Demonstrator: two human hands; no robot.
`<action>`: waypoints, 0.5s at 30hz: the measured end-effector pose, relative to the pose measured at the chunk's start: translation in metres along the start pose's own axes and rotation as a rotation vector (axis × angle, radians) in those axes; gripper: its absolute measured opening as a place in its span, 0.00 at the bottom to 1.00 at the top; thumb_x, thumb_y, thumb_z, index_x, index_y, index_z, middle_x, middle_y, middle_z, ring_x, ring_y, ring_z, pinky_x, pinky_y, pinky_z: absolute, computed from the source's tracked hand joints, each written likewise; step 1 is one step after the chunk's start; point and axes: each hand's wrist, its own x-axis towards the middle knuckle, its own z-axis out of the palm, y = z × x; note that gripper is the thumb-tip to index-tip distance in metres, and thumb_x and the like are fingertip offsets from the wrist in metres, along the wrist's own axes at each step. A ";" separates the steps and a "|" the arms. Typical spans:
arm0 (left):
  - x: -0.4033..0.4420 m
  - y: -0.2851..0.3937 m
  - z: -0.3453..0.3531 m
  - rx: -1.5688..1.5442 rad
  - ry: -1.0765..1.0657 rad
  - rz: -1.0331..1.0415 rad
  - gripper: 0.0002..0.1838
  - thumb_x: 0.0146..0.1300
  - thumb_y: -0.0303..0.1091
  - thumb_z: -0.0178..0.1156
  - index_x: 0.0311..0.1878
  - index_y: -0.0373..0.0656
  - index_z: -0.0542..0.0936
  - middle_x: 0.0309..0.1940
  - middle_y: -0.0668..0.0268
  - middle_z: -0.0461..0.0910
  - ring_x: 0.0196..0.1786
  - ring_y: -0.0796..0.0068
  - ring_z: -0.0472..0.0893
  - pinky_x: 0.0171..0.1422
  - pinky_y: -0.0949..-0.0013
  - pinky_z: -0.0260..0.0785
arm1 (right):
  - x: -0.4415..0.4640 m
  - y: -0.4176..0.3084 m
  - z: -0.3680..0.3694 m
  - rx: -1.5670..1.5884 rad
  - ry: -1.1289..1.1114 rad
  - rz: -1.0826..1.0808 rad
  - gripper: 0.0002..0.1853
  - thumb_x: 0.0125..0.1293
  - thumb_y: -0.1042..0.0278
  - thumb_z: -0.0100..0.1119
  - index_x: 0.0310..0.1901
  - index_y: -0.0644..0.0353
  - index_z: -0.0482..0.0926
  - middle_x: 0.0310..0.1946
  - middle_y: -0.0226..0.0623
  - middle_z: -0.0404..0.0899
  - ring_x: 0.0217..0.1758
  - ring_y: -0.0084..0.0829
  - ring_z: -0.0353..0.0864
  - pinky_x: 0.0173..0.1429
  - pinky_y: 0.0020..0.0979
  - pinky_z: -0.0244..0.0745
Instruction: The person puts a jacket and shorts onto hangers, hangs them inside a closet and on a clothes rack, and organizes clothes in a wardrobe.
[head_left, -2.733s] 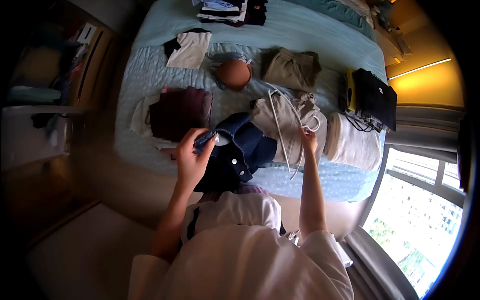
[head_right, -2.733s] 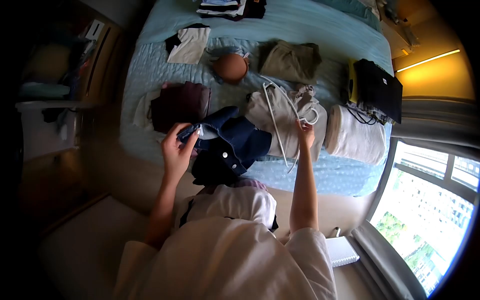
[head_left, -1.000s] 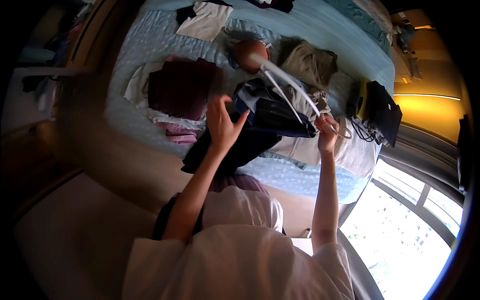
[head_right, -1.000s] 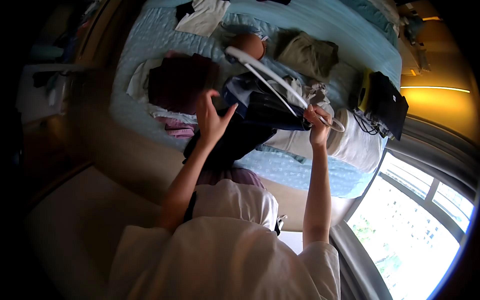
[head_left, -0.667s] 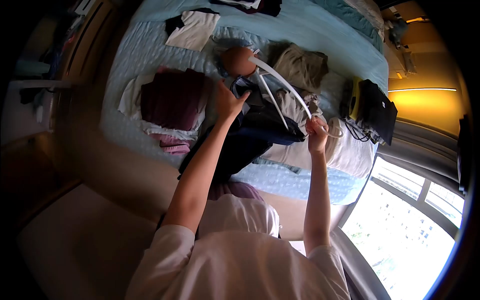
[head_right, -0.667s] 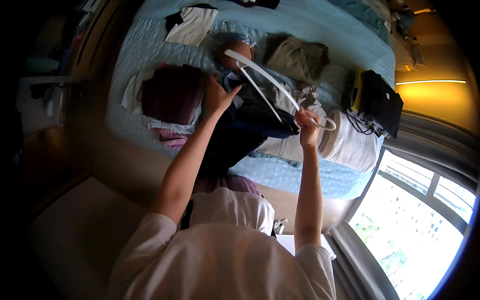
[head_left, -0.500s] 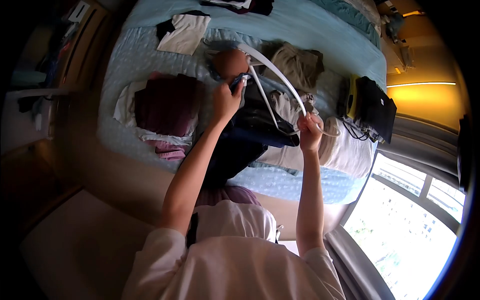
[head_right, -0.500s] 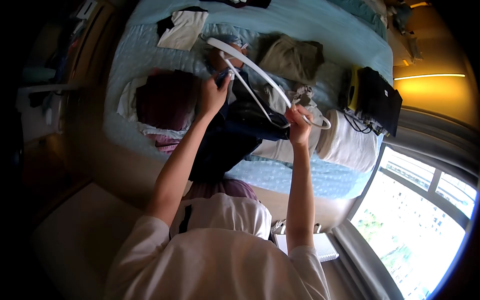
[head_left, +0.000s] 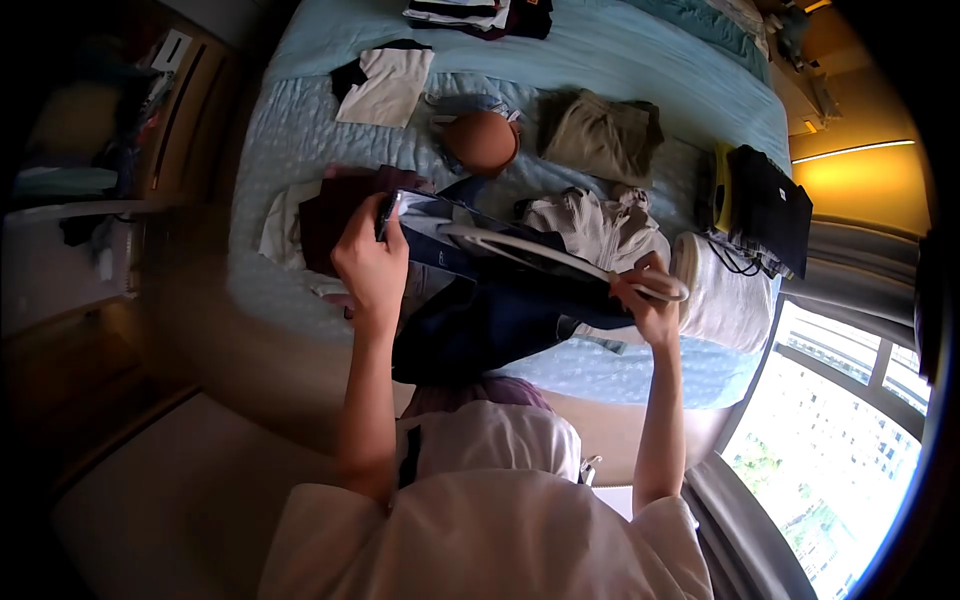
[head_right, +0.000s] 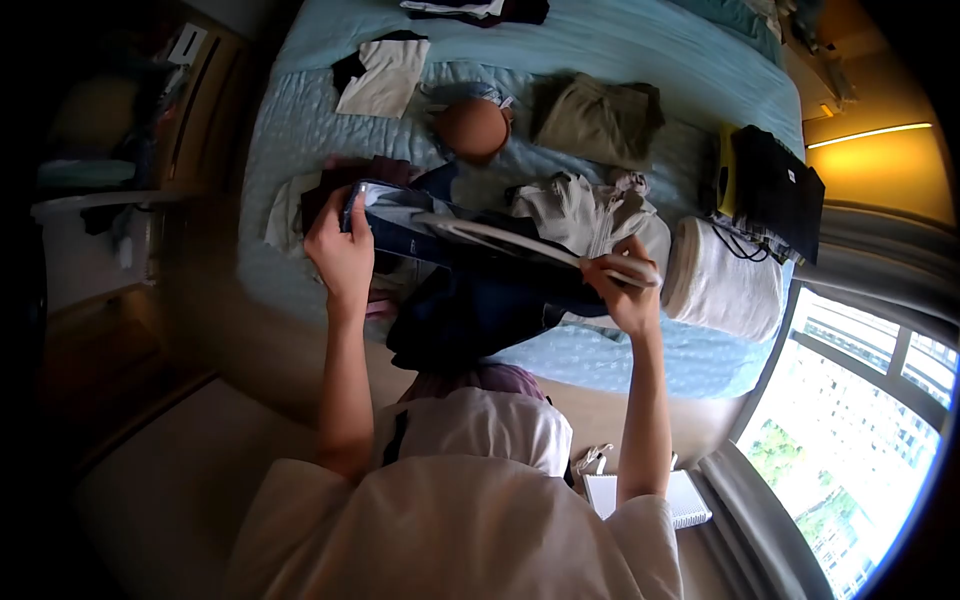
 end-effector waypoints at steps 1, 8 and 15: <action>0.000 0.000 -0.004 0.049 0.030 0.002 0.06 0.56 0.25 0.61 0.38 0.36 0.79 0.31 0.55 0.80 0.34 0.52 0.81 0.38 0.61 0.73 | -0.003 0.007 -0.003 0.076 -0.020 0.064 0.08 0.56 0.70 0.64 0.24 0.65 0.82 0.17 0.35 0.76 0.19 0.23 0.69 0.24 0.25 0.60; -0.038 0.076 0.021 -0.418 -0.372 0.055 0.08 0.62 0.33 0.59 0.34 0.38 0.75 0.27 0.55 0.78 0.29 0.51 0.79 0.29 0.60 0.70 | 0.000 -0.059 0.011 -0.119 -0.136 0.014 0.08 0.58 0.67 0.65 0.30 0.64 0.83 0.19 0.37 0.77 0.20 0.25 0.76 0.27 0.28 0.67; -0.080 0.064 0.078 -0.626 -0.656 -0.074 0.10 0.60 0.31 0.59 0.40 0.36 0.72 0.30 0.51 0.76 0.34 0.51 0.79 0.36 0.58 0.70 | 0.039 0.034 -0.014 0.152 -0.218 0.260 0.12 0.60 0.58 0.65 0.37 0.59 0.86 0.29 0.30 0.84 0.34 0.18 0.79 0.41 0.23 0.72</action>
